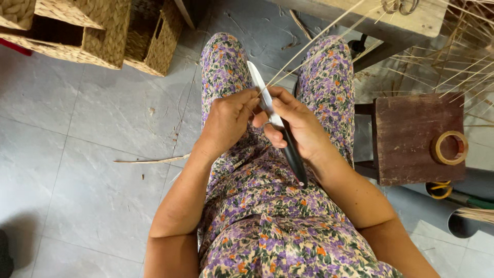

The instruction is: The person sits on the floor and uses a knife to sharpen thin wooden sticks. They hold each stick with one hand and carefully shave the end with the knife, then place the sharpened stick on a nearby table.

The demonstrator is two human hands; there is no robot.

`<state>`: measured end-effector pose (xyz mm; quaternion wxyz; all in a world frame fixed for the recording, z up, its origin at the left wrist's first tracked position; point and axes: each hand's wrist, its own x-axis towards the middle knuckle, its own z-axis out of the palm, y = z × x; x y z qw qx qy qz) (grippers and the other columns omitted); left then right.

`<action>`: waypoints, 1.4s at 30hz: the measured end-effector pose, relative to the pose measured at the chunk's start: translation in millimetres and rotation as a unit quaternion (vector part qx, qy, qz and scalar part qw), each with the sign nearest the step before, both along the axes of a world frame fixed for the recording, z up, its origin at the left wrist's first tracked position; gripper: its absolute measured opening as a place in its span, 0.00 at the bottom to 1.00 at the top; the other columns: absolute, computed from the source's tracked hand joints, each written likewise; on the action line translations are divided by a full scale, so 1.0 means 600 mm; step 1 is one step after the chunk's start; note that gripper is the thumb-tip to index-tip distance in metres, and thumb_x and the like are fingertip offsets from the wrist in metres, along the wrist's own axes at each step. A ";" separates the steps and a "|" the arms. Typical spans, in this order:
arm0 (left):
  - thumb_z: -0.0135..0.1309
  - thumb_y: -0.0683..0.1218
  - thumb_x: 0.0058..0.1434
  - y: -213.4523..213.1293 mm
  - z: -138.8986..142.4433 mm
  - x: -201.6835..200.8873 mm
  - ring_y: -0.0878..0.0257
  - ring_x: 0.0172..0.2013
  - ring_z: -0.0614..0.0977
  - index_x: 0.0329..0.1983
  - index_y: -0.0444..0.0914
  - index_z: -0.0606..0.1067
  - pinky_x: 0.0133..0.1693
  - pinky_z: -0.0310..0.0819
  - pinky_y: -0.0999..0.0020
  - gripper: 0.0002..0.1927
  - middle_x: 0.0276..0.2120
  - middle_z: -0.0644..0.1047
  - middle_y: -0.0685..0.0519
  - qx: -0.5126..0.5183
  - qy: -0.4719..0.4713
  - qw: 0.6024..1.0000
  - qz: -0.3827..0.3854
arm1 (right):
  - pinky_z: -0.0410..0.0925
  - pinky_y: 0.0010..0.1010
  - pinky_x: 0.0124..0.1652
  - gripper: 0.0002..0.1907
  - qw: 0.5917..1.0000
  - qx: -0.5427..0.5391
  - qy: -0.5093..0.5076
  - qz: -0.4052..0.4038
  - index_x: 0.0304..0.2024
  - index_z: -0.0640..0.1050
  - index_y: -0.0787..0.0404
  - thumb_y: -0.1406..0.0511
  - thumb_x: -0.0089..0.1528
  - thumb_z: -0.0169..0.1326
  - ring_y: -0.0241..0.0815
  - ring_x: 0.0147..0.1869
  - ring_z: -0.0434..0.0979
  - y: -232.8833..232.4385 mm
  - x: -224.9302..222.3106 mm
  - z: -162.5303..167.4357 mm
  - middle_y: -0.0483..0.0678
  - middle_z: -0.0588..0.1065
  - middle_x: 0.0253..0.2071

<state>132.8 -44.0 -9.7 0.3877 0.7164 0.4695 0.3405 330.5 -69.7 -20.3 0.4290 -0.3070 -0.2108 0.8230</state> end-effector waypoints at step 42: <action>0.62 0.45 0.63 0.002 -0.003 0.018 0.61 0.38 0.86 0.49 0.36 0.80 0.38 0.80 0.67 0.13 0.39 0.84 0.48 0.065 0.021 0.995 0.078 | 0.68 0.26 0.19 0.18 0.864 0.144 -0.411 0.254 0.60 0.73 0.55 0.60 0.71 0.42 0.34 0.18 0.73 -0.011 -0.039 -0.066 0.47 0.80 0.28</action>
